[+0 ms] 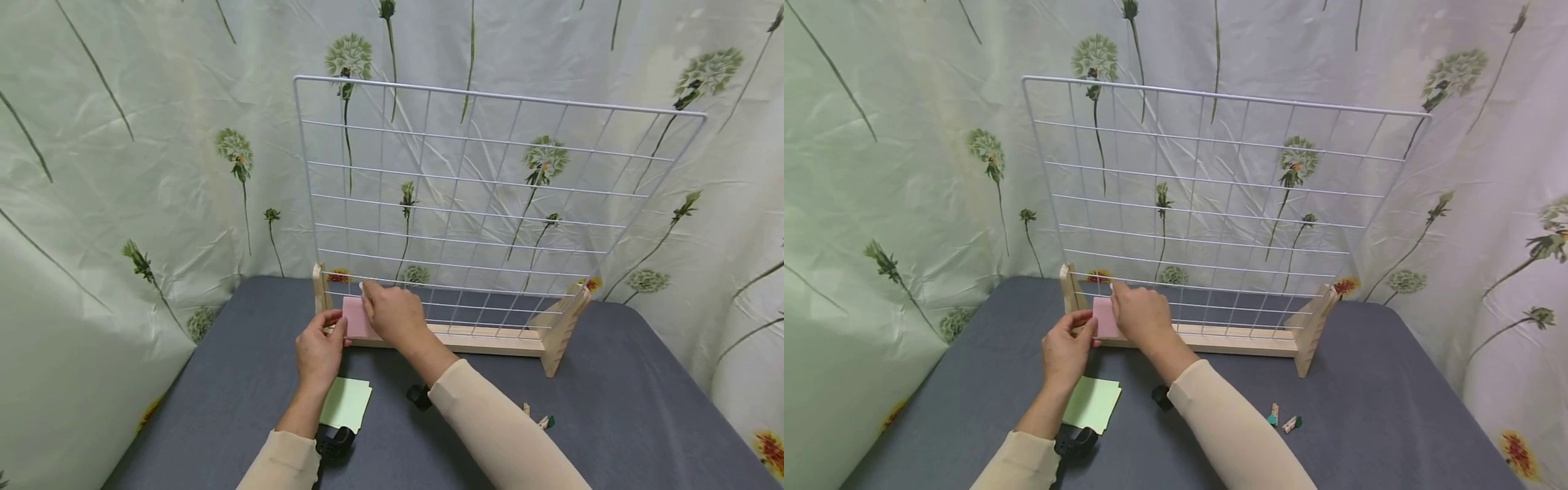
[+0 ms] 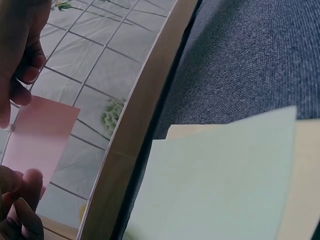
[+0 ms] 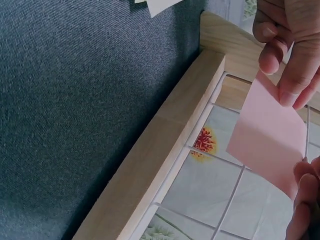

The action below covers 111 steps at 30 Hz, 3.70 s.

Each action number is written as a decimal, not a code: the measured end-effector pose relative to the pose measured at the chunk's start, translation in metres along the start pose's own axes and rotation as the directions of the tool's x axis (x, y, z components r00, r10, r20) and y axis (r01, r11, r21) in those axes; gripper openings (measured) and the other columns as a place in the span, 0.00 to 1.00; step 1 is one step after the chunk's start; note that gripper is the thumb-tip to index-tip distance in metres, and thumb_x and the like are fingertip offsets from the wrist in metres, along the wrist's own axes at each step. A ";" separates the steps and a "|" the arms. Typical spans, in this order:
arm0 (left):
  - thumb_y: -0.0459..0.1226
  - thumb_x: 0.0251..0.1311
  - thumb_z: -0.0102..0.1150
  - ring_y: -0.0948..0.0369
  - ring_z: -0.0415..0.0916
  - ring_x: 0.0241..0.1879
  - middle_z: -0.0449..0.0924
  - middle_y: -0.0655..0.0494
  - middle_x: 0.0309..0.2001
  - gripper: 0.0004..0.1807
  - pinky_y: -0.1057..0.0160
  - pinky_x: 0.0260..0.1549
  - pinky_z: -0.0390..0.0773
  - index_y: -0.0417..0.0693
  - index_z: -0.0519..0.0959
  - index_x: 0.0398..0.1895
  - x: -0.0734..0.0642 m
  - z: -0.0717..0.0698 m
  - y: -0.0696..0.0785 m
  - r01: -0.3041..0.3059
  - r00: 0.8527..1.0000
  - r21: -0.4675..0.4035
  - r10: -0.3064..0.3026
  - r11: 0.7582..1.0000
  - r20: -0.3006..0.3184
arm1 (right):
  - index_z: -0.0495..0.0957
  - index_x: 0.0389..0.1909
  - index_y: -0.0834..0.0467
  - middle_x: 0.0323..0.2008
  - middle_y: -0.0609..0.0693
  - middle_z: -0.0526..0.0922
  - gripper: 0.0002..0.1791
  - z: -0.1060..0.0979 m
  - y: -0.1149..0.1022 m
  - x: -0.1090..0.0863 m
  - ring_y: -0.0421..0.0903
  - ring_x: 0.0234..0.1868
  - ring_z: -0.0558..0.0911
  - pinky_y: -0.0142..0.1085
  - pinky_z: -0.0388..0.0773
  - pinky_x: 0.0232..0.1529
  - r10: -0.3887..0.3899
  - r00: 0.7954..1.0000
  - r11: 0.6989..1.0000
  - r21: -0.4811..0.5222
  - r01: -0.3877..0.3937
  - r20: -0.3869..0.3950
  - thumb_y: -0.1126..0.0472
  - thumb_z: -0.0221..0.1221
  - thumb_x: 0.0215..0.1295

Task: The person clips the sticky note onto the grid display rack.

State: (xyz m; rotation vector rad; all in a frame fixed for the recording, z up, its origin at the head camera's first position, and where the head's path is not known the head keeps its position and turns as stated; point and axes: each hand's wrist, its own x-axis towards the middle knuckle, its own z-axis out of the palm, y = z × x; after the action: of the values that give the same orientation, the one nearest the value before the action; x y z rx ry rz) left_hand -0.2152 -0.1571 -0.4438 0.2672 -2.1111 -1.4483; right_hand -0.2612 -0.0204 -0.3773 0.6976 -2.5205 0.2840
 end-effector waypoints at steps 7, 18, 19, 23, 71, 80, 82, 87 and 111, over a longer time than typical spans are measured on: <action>0.34 0.66 0.65 0.67 0.83 0.20 0.90 0.44 0.41 0.10 0.74 0.19 0.75 0.42 0.85 0.48 0.000 -0.002 0.002 -0.001 1.000 0.010 0.001 1.000 0.000 | 0.82 0.57 0.49 0.20 0.52 0.85 0.15 -0.003 0.003 -0.002 0.51 0.22 0.85 0.43 0.76 0.20 -0.008 1.000 0.997 0.078 0.009 -0.017 0.53 0.59 0.73; 0.34 0.66 0.66 0.70 0.82 0.20 0.89 0.42 0.43 0.12 0.74 0.21 0.77 0.41 0.84 0.50 0.001 -0.003 0.003 0.020 0.999 -0.065 -0.019 0.998 0.029 | 0.86 0.48 0.53 0.33 0.47 0.90 0.10 0.005 0.009 -0.006 0.41 0.30 0.87 0.37 0.81 0.29 -0.038 0.990 0.965 0.251 0.072 -0.137 0.57 0.64 0.69; 0.34 0.66 0.66 0.71 0.81 0.20 0.89 0.42 0.43 0.12 0.74 0.21 0.77 0.41 0.84 0.51 0.002 -0.003 0.003 0.024 0.999 -0.076 -0.022 0.997 0.034 | 0.87 0.46 0.53 0.35 0.47 0.90 0.09 0.006 0.009 -0.007 0.42 0.32 0.88 0.37 0.82 0.30 -0.051 0.986 0.966 0.242 0.090 -0.162 0.57 0.65 0.68; 0.34 0.66 0.65 0.72 0.81 0.20 0.89 0.40 0.44 0.12 0.74 0.21 0.76 0.41 0.84 0.51 0.002 -0.003 0.005 0.032 0.998 -0.100 -0.027 0.994 0.054 | 0.88 0.41 0.52 0.39 0.47 0.90 0.06 0.010 0.012 -0.008 0.43 0.34 0.89 0.37 0.84 0.30 -0.129 0.957 0.974 0.147 0.171 -0.259 0.58 0.68 0.64; 0.35 0.67 0.64 0.64 0.83 0.16 0.88 0.44 0.37 0.08 0.68 0.21 0.71 0.45 0.86 0.47 0.002 -0.001 0.006 -0.013 0.998 0.037 0.010 0.999 0.065 | 0.90 0.43 0.48 0.37 0.45 0.92 0.08 -0.020 0.009 0.011 0.45 0.33 0.90 0.41 0.84 0.31 -0.157 0.984 0.985 0.056 0.162 -0.082 0.61 0.66 0.66; 0.35 0.68 0.63 0.63 0.82 0.15 0.88 0.43 0.34 0.09 0.66 0.20 0.70 0.44 0.86 0.47 0.003 -0.005 0.007 -0.026 0.998 0.042 0.024 0.999 0.052 | 0.90 0.43 0.49 0.38 0.44 0.92 0.08 -0.021 0.008 0.011 0.45 0.33 0.90 0.40 0.84 0.31 -0.155 0.984 0.984 0.079 0.162 -0.083 0.61 0.66 0.67; 0.35 0.69 0.62 0.63 0.82 0.15 0.88 0.44 0.32 0.09 0.65 0.20 0.70 0.45 0.86 0.48 0.003 -0.006 0.008 -0.021 0.998 0.044 0.018 0.999 0.056 | 0.90 0.43 0.48 0.38 0.44 0.92 0.08 -0.022 0.008 0.011 0.45 0.34 0.90 0.40 0.84 0.31 -0.150 0.985 0.984 0.082 0.157 -0.083 0.60 0.66 0.68; 0.37 0.69 0.63 0.64 0.82 0.15 0.88 0.44 0.30 0.09 0.64 0.21 0.70 0.46 0.86 0.48 0.003 -0.007 0.010 -0.003 0.998 0.052 -0.001 0.999 0.062 | 0.90 0.43 0.48 0.37 0.45 0.92 0.08 -0.019 0.007 0.009 0.46 0.33 0.90 0.41 0.84 0.30 -0.141 0.987 0.986 0.074 0.148 -0.081 0.60 0.65 0.69; 0.37 0.66 0.66 0.63 0.84 0.17 0.89 0.46 0.41 0.08 0.62 0.27 0.75 0.46 0.88 0.44 0.005 -0.005 0.010 -0.030 0.999 0.092 0.032 0.995 -0.018 | 0.88 0.36 0.47 0.32 0.43 0.91 0.04 -0.012 0.004 0.005 0.44 0.30 0.89 0.41 0.82 0.26 -0.171 0.967 0.984 0.011 0.176 -0.189 0.58 0.65 0.68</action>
State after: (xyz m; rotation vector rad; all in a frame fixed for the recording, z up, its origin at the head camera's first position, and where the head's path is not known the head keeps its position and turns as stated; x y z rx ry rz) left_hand -0.2149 -0.1597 -0.4316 0.2816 -2.1600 -1.3277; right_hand -0.2624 -0.0155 -0.3645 0.8553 -2.2651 0.3071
